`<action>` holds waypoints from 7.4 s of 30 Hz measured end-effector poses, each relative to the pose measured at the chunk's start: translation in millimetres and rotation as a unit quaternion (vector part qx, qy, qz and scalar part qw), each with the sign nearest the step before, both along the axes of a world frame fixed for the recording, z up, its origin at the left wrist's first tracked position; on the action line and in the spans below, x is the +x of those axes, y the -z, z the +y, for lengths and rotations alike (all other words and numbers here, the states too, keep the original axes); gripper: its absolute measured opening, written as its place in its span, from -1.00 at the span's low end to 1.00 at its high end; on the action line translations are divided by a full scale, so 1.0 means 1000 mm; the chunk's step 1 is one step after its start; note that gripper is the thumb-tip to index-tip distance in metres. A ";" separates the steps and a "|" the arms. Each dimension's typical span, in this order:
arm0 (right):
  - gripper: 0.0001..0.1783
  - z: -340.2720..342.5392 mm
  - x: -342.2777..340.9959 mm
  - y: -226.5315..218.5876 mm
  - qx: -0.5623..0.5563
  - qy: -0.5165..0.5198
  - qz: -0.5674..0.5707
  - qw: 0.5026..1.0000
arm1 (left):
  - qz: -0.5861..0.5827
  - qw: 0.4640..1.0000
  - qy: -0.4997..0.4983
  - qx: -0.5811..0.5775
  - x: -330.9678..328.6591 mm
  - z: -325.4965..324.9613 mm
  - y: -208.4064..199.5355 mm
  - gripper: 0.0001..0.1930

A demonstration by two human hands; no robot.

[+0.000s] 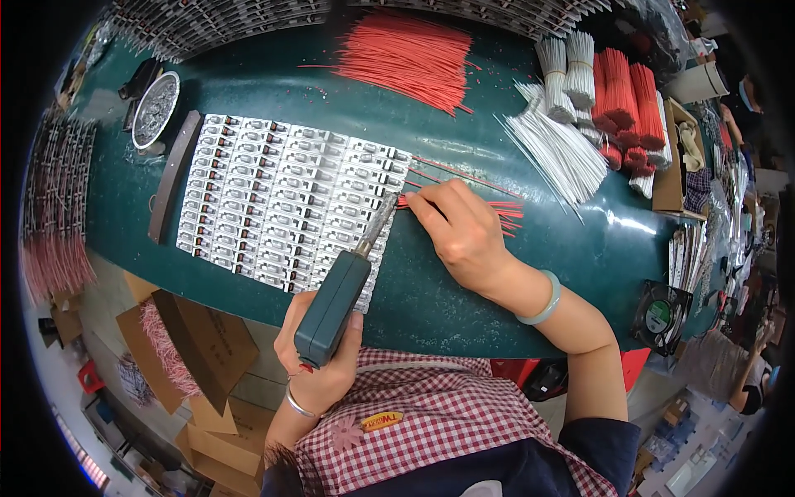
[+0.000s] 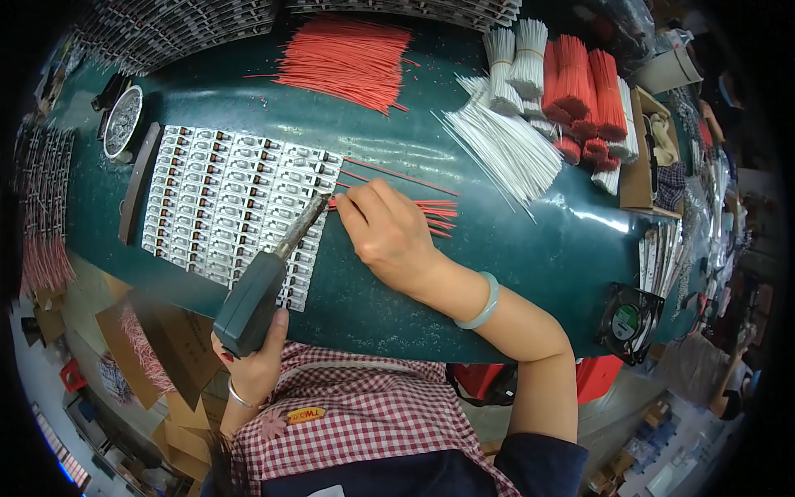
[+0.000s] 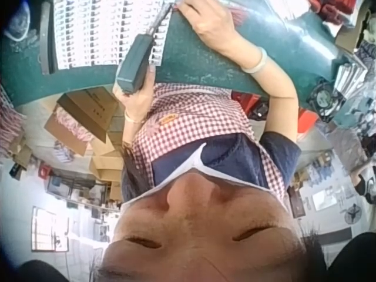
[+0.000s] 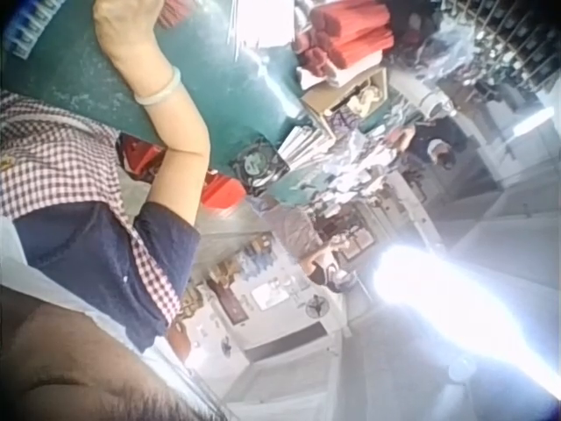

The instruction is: The person solders wires into a circuit board panel using a handheld soldering tool, stacks the completed board onto a pile, and then inserts and solders wires into a new board.

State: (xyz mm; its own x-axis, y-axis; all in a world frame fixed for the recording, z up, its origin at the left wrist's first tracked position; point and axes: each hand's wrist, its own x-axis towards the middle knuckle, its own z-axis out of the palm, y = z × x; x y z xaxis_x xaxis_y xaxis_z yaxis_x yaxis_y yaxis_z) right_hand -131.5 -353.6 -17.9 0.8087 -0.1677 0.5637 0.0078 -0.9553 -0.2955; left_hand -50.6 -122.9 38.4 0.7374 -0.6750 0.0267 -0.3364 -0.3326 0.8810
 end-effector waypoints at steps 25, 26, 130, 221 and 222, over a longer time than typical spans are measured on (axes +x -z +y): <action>-0.67 0.013 -0.010 -0.007 0.025 -0.005 -0.007 1.000 | -0.011 1.000 -0.026 0.014 -0.006 0.021 0.003 -0.73; -0.67 0.013 -0.011 -0.006 0.025 -0.004 -0.006 1.000 | -0.008 1.000 -0.024 0.008 -0.007 0.021 0.003 -0.74; -0.70 0.039 -0.014 -0.004 -0.021 -0.001 0.018 1.000 | -0.024 1.000 -0.006 0.013 -0.021 0.048 0.006 -0.78; -0.67 0.068 -0.032 -0.008 0.005 -0.025 -0.009 1.000 | -0.056 0.998 -0.026 -0.027 -0.037 0.081 0.007 -0.76; -0.67 0.068 -0.031 -0.008 0.004 -0.024 -0.010 1.000 | -0.055 0.998 -0.026 -0.023 -0.037 0.081 0.007 -0.77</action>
State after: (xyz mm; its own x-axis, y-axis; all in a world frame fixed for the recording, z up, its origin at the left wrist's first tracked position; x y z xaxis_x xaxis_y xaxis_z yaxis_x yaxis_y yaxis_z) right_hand -162.8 -285.6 -10.2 0.8050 -0.1334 0.5780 0.0597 -0.9512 -0.3027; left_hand -87.6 -42.3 31.4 0.7619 -0.6324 0.1396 -0.4159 -0.3125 0.8540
